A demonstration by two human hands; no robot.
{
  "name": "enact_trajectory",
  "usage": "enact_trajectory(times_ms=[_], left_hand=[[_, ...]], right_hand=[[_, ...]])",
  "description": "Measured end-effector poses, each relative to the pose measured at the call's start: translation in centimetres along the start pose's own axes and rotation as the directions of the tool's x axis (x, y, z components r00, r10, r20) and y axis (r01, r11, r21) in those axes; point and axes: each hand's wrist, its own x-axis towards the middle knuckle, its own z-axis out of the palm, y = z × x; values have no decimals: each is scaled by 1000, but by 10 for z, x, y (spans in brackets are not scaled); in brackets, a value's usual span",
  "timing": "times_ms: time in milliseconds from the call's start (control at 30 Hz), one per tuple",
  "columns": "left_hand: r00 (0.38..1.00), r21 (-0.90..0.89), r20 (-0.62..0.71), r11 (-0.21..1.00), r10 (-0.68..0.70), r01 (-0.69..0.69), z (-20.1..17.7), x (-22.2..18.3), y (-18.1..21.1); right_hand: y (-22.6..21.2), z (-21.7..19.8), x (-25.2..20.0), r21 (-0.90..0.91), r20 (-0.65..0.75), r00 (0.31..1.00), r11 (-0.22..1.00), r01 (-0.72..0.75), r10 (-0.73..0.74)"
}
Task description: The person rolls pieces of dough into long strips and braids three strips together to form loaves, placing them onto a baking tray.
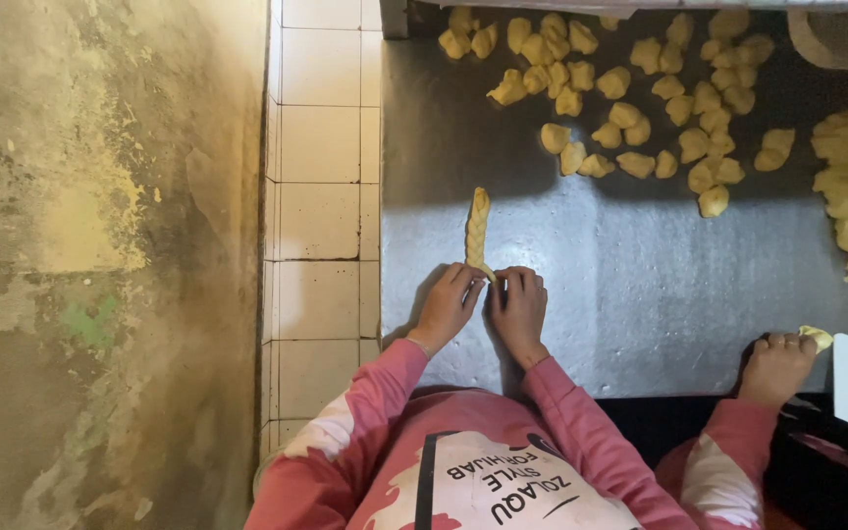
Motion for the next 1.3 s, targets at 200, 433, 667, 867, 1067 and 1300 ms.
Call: enact_trajectory(times_ms=[200, 433, 667, 867, 1067, 1300], left_hand=[[966, 275, 136, 928, 222, -252, 19, -26, -6], [923, 456, 185, 803, 337, -385, 33, -41, -5], [952, 459, -114, 865, 284, -203, 2, -30, -41], [999, 512, -34, 859, 33, -11, -31, 3, -17], [997, 150, -29, 986, 76, -71, -2, 14, -19], [981, 249, -32, 952, 191, -177, 5, -3, -14]], right_hand=[[17, -5, 27, 190, 72, 993, 976, -109, 97], [-13, -15, 22, 611, 189, 970, 756, -237, 152], [-23, -16, 9, 427, 148, 989, 901, -71, 7], [-6, 10, 2, 142, 123, 952, 954, 264, -282], [-24, 14, -23, -351, 31, 835, 777, 523, -549], [8, 4, -20, 145, -39, 944, 933, 329, -327]])
